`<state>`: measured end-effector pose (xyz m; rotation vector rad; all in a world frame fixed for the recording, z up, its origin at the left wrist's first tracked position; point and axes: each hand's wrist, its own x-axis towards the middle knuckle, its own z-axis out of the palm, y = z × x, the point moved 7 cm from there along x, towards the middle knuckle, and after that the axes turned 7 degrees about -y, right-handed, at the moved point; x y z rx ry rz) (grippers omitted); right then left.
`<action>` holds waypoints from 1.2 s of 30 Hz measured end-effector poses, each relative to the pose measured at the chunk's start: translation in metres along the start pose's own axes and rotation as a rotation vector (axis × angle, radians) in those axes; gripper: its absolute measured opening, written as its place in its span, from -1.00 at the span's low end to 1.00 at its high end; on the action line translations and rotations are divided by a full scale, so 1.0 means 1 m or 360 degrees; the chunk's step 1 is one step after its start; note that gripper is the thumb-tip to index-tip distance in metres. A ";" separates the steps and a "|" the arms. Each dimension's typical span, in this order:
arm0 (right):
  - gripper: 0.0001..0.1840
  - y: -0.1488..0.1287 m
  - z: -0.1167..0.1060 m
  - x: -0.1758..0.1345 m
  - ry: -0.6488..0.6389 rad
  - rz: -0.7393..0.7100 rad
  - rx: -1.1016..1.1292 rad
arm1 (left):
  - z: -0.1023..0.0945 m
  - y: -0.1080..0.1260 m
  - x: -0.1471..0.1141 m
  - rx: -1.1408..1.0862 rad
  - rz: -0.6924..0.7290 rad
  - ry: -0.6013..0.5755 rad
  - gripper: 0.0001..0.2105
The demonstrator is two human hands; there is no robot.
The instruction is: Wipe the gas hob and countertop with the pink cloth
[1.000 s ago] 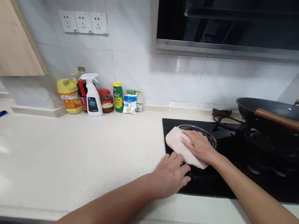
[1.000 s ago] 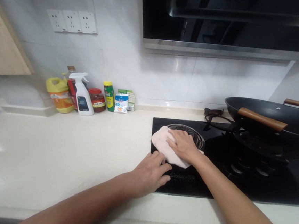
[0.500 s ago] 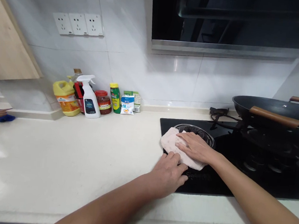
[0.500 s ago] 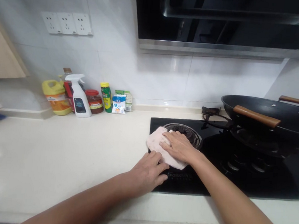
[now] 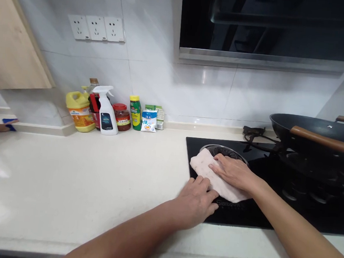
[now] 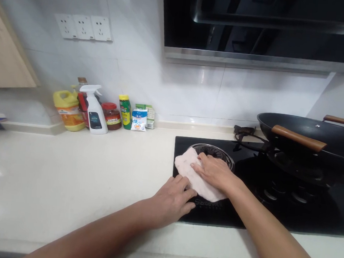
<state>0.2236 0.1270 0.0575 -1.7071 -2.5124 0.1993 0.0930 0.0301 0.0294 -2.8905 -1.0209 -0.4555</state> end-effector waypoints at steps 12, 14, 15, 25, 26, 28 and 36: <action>-0.29 -0.018 0.020 0.007 -0.0008 -0.0422 0.0336 | 0.003 -0.004 0.002 -0.0048 -0.0071 0.0035 -0.76; -0.30 -0.021 0.025 0.010 0.0012 -0.0420 0.0324 | 0.004 -0.004 0.003 -0.0045 -0.0065 0.0024 -0.76; -0.30 -0.021 0.027 0.011 0.0019 -0.0409 0.0305 | 0.004 -0.004 0.003 -0.0044 -0.0068 0.0021 -0.76; -0.23 -0.016 0.035 0.015 0.0014 -0.0375 0.0244 | 0.004 -0.003 0.002 -0.0059 -0.0044 0.0025 -0.76; -0.23 -0.015 0.034 0.015 0.0043 -0.0374 0.0235 | 0.004 -0.003 0.002 -0.0056 -0.0041 0.0022 -0.76; -0.24 -0.014 0.032 0.015 0.0124 -0.0394 0.0207 | 0.005 -0.003 0.003 -0.0048 -0.0040 0.0019 -0.76; -0.26 -0.017 0.025 0.015 0.0032 -0.0472 0.0262 | 0.006 -0.002 0.003 -0.0023 0.0000 0.0054 -0.78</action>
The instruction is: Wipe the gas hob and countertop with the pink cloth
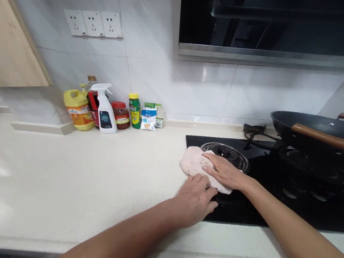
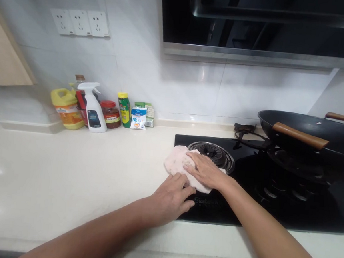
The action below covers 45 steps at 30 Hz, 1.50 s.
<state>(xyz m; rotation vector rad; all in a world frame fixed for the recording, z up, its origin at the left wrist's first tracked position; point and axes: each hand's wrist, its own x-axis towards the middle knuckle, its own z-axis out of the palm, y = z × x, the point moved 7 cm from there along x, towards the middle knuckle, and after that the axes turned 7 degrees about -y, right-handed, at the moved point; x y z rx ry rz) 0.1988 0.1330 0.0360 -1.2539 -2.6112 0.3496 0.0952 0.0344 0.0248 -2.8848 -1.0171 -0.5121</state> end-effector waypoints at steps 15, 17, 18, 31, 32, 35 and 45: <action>-0.30 -0.001 -0.003 -0.003 0.0010 0.0131 -0.0076 | -0.002 0.001 0.000 -0.0007 0.0001 -0.0010 -0.77; -0.31 0.001 -0.001 -0.001 0.0015 0.0154 -0.0074 | -0.002 0.001 0.000 -0.0004 -0.0006 -0.0013 -0.77; -0.31 0.001 0.000 -0.001 0.0011 0.0157 -0.0068 | -0.002 0.001 0.000 -0.0002 -0.0008 -0.0015 -0.78; -0.26 -0.002 -0.008 -0.007 -0.0014 0.0153 -0.0181 | -0.003 0.002 -0.001 0.0024 0.0004 -0.0017 -0.80; -0.26 -0.001 -0.008 -0.007 -0.0015 0.0165 -0.0188 | -0.003 0.002 -0.001 0.0028 0.0007 -0.0009 -0.80; -0.26 -0.001 -0.010 -0.008 -0.0038 0.0205 -0.0195 | -0.002 0.002 -0.002 0.0038 0.0001 0.0004 -0.79; -0.39 0.009 -0.021 -0.013 -0.0102 0.0434 -0.0208 | -0.004 0.003 -0.002 0.0056 -0.0028 -0.0034 -0.81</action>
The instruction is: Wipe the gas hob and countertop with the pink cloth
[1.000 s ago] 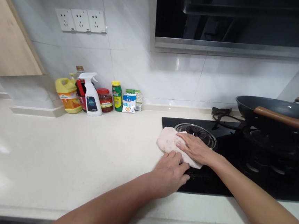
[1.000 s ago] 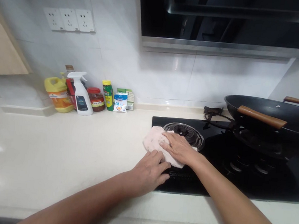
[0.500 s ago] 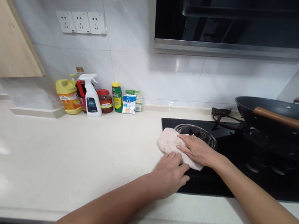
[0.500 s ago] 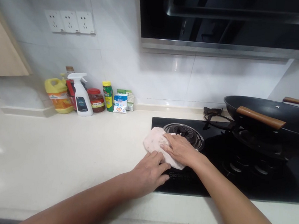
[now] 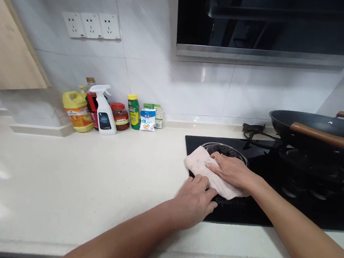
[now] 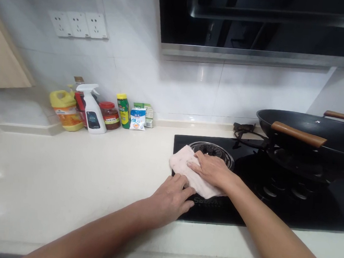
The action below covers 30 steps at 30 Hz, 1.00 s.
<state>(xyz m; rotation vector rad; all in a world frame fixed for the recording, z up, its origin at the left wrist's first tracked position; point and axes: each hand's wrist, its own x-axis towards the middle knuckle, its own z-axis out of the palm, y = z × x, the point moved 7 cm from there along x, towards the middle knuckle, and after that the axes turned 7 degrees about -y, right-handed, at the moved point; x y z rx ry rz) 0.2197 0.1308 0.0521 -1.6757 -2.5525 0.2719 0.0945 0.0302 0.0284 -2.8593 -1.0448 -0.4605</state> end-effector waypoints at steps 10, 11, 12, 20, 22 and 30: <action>-0.29 0.008 0.005 0.000 0.0034 -0.0048 0.0173 | 0.002 0.000 -0.001 0.0016 -0.0004 0.0000 -0.80; -0.31 0.008 0.006 0.001 0.0048 -0.0076 0.0197 | 0.001 0.000 -0.001 0.0013 -0.0005 -0.0008 -0.80; -0.34 0.008 0.007 0.002 0.0062 -0.0100 0.0222 | 0.001 0.000 0.000 0.0009 -0.0005 -0.0015 -0.80; -0.52 0.028 0.010 0.015 0.0179 -0.0055 0.0322 | 0.000 0.000 0.001 -0.0004 0.0004 -0.0013 -0.80; -0.52 0.030 0.008 0.015 0.0179 -0.0042 0.0337 | -0.001 0.000 0.000 -0.0008 0.0005 -0.0017 -0.80; -0.61 0.025 0.003 0.014 0.0067 -0.0116 0.0480 | -0.001 0.000 -0.001 -0.0012 -0.0004 0.0011 -0.79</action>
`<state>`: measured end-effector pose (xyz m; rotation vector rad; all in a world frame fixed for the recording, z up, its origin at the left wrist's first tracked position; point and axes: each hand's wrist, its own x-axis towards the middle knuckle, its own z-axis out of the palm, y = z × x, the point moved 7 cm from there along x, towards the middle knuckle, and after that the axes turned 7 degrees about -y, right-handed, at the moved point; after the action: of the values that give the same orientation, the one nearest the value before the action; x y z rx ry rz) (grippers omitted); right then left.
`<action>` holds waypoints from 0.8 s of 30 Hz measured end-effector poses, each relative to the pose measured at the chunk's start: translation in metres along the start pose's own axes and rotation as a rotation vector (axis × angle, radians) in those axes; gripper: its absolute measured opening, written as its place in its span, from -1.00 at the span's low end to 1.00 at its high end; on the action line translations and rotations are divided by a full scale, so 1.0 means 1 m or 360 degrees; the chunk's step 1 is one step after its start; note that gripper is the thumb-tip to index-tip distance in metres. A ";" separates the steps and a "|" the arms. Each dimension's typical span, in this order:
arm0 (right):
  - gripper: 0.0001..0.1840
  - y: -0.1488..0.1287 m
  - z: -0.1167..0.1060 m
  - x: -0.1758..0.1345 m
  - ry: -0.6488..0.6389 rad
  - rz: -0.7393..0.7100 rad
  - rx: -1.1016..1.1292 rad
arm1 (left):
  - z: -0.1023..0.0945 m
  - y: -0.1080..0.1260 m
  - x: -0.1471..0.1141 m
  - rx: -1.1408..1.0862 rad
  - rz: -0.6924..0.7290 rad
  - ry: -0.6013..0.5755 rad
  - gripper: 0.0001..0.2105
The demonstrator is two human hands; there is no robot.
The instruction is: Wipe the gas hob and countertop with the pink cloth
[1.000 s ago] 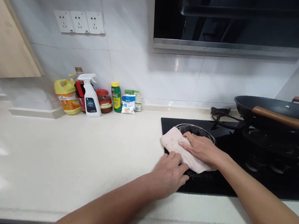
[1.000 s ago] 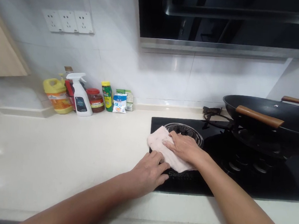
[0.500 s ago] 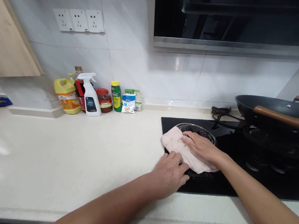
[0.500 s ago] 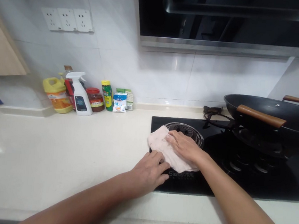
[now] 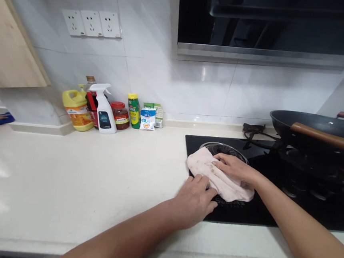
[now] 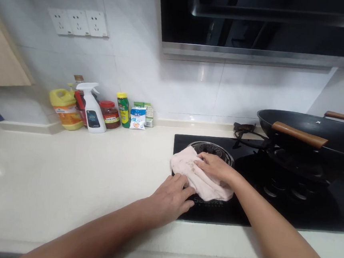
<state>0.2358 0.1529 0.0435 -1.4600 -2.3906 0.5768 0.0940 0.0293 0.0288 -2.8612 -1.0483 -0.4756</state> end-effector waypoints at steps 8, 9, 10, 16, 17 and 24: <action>-0.65 -0.019 -0.031 -0.018 0.0783 -0.0087 0.0211 | -0.001 0.001 0.000 -0.0006 -0.0006 -0.0005 -0.79; -0.62 -0.017 -0.032 -0.020 0.0845 -0.0051 0.0201 | -0.001 0.000 0.000 -0.0011 -0.0007 0.0000 -0.79; -0.60 -0.015 -0.032 -0.020 0.0889 -0.0010 0.0173 | -0.001 0.000 -0.001 -0.0015 -0.0006 0.0006 -0.79; -0.27 -0.013 0.004 0.004 0.0370 0.0009 -0.0152 | 0.002 -0.001 0.000 -0.0007 -0.0001 -0.0001 -0.78; -0.22 -0.015 0.010 0.006 0.0254 -0.0009 -0.0225 | 0.002 -0.001 0.000 -0.0002 -0.0002 -0.0009 -0.78; -0.12 -0.022 0.017 0.015 0.0008 0.0084 -0.0372 | 0.001 -0.001 0.002 0.0019 -0.0017 -0.0046 -0.79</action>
<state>0.2044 0.1540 0.0397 -1.6195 -2.4904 0.3121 0.0951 0.0310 0.0282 -2.8617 -1.0680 -0.4282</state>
